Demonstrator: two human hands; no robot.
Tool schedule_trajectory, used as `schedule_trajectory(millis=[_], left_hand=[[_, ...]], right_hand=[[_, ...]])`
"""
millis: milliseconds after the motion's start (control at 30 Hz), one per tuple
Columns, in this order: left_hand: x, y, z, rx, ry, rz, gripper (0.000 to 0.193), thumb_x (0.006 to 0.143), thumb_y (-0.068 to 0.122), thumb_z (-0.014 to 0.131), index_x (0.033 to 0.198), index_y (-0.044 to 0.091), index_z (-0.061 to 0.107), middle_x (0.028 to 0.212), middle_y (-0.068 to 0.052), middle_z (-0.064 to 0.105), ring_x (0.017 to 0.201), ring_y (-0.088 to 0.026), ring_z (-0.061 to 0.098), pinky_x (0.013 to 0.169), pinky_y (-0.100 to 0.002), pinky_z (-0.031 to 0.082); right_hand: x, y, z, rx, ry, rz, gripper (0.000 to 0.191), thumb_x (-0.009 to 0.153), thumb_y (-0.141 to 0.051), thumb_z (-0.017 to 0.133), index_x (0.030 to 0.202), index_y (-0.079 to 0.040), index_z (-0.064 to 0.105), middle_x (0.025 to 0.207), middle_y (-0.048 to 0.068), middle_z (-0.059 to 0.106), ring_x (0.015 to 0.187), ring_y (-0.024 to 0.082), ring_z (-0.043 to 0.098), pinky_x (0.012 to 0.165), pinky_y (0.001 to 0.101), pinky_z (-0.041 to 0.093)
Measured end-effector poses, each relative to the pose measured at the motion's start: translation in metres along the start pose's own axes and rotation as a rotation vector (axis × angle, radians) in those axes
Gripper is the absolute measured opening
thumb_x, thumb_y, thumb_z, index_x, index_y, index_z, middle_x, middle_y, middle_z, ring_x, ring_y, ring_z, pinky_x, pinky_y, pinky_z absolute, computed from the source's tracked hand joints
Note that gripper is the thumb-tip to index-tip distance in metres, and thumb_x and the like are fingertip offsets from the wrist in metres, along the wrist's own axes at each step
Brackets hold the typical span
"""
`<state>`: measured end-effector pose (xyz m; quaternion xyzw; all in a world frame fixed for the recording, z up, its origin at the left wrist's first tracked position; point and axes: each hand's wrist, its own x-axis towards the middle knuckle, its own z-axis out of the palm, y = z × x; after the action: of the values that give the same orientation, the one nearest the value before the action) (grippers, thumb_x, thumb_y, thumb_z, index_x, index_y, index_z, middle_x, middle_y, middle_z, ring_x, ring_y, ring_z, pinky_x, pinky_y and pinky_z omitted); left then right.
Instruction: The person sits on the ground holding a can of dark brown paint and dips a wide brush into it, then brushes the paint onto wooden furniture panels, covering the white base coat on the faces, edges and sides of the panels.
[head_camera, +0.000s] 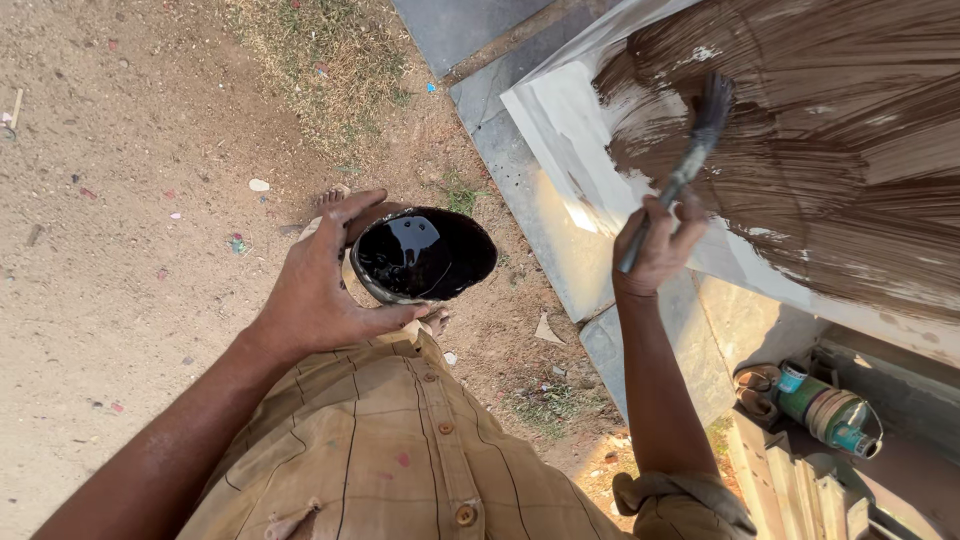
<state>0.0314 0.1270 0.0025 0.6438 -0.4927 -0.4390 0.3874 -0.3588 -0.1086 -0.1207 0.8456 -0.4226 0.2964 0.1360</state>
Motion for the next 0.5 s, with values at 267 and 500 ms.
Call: schedule_trajectory(millis=[267, 500], left_hand=[[0.029, 0.009, 0.009, -0.066, -0.113, 0.11, 0.117, 0.06, 0.04, 0.097, 0.148, -0.002, 0.032, 0.143, -0.022, 0.059, 0.132, -0.034, 0.059, 0.111, -0.046, 0.04], [0.044, 0.009, 0.001, -0.103, -0.111, 0.13, 0.11, 0.062, 0.034, 0.096, 0.147, 0.0, 0.036, 0.143, -0.02, 0.061, 0.135, -0.032, 0.062, 0.118, -0.042, 0.046]], right_hand=[[0.002, -0.01, 0.034, 0.093, -0.356, 0.059, 0.017, 0.093, -0.001, 0.074, 0.106, -0.011, 0.069, 0.132, 0.014, 0.061, 0.12, 0.034, 0.06, 0.089, 0.0439, 0.06], [0.02, -0.017, 0.057, 0.05, 0.02, 0.043, 0.022, 0.092, 0.005, 0.072, 0.105, -0.011, 0.067, 0.13, 0.017, 0.055, 0.122, 0.033, 0.06, 0.09, 0.0461, 0.06]])
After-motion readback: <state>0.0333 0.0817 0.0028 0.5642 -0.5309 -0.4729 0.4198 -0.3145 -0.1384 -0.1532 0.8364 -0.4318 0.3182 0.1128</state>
